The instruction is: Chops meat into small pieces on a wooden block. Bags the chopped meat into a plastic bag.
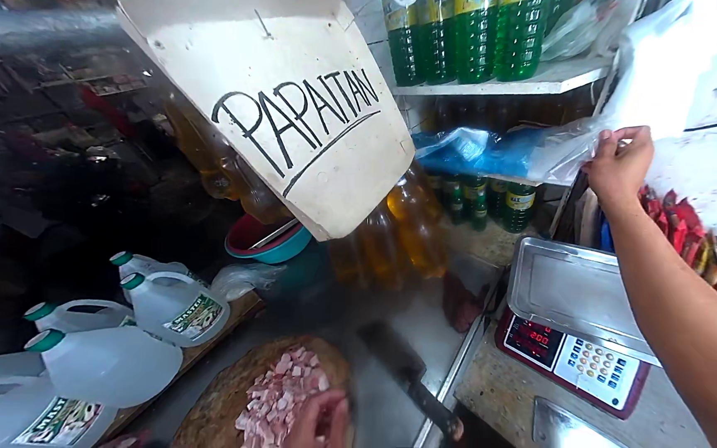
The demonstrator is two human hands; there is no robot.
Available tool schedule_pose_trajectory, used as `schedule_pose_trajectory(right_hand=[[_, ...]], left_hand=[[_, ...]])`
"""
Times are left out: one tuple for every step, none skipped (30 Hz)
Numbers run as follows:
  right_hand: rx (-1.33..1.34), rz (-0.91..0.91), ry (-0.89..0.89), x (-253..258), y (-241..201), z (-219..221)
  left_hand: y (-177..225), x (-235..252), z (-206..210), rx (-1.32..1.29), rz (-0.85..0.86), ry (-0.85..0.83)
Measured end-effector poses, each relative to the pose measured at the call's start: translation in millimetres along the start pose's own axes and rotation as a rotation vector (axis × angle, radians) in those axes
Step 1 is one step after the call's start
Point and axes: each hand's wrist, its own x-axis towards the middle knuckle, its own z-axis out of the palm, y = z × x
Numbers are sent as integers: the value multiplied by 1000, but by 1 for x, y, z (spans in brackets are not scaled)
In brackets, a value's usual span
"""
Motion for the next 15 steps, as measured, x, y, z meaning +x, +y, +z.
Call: schedule_pose_trajectory(right_hand=[[-7, -66, 41, -10, -7, -5], [-29, -158, 79, -26, -20, -13], [-46, -254, 92, -50, -40, -21], [-48, -342, 53, -80, -61, -27], [-14, -426, -17, -116, -80, -29], [72, -489, -125, -154, -95, -27], [214, -495, -274, -192, -108, -21], [387, -418, -459, -229, -121, -15], [534, -292, -643, -261, -132, -9], [615, -172, -797, -287, -142, -2], [621, -103, -899, -306, -148, 6], [553, -116, -935, -319, -152, 16], [438, -200, -920, -326, -153, 27], [321, -294, -888, -328, -153, 38], [245, -349, -874, -327, -153, 46]], left_hand=[[10, 2, 7, -28, 19, -36], [18, 4, 12, -57, 37, -62], [23, 5, 18, -93, 54, -75], [28, 6, 22, -143, 67, -81], [34, 7, 25, -203, 89, -75], [40, 8, 27, -255, 129, -64], [46, 10, 27, -283, 185, -65], [54, 13, 26, -297, 251, -85], [64, 17, 25, -309, 302, -122], [72, 19, 24, -334, 322, -163], [77, 20, 24, -364, 297, -190], [78, 19, 23, -395, 232, -204], [75, 19, 21, -430, 148, -210], [69, 18, 18, -477, 68, -216], [59, 15, 11, -534, 7, -238]])
